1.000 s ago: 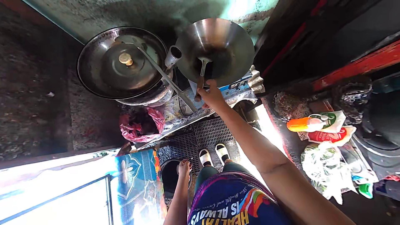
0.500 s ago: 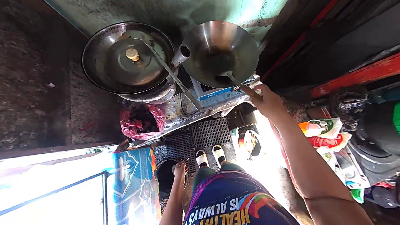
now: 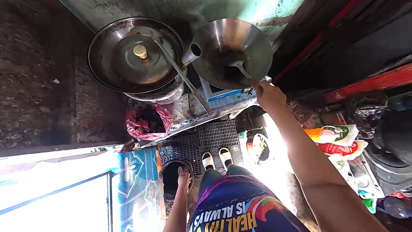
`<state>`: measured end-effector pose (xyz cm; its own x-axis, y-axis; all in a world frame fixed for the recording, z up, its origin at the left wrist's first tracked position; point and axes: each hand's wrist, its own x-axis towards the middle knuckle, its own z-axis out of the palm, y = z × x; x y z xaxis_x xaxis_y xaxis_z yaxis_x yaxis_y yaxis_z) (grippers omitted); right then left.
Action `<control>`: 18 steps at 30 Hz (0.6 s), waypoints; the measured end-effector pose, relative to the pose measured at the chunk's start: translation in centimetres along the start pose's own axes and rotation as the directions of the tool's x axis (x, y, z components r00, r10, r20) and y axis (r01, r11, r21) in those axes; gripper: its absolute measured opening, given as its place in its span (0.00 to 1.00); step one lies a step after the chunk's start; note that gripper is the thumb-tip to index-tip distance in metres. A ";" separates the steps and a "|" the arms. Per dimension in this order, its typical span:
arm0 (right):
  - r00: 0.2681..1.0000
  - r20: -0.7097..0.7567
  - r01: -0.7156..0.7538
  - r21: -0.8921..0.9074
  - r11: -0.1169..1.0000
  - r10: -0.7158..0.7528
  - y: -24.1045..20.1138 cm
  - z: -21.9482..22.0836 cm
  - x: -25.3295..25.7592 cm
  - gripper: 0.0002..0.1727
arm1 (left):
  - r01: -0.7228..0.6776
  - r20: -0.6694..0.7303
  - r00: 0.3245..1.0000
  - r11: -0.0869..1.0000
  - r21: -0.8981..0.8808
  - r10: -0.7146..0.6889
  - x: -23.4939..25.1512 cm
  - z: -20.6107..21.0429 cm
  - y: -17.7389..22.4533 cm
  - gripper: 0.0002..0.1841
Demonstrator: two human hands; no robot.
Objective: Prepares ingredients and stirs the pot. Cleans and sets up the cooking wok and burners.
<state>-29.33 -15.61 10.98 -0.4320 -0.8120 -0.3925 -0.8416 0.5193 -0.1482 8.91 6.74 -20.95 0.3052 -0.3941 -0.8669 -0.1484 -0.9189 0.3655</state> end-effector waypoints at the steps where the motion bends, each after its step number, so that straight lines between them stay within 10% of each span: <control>1: 1.000 -0.006 0.007 0.019 1.000 -0.007 -0.6 0.1 1.1 0.22 | 0.009 0.001 1.000 0.999 0.031 -0.009 0.1 0.1 -0.1 0.20; 18: 0.985 0.033 0.163 0.104 0.981 -0.167 -1.4 -0.3 0.3 0.21 | 0.000 -0.010 1.000 1.000 0.010 0.001 1.1 0.7 0.7 0.19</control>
<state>-28.38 -16.66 11.33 -0.2739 -0.8782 -0.3922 -0.8624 0.4047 -0.3039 8.50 5.69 -21.85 0.3144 -0.3948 -0.8633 -0.1576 -0.9185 0.3627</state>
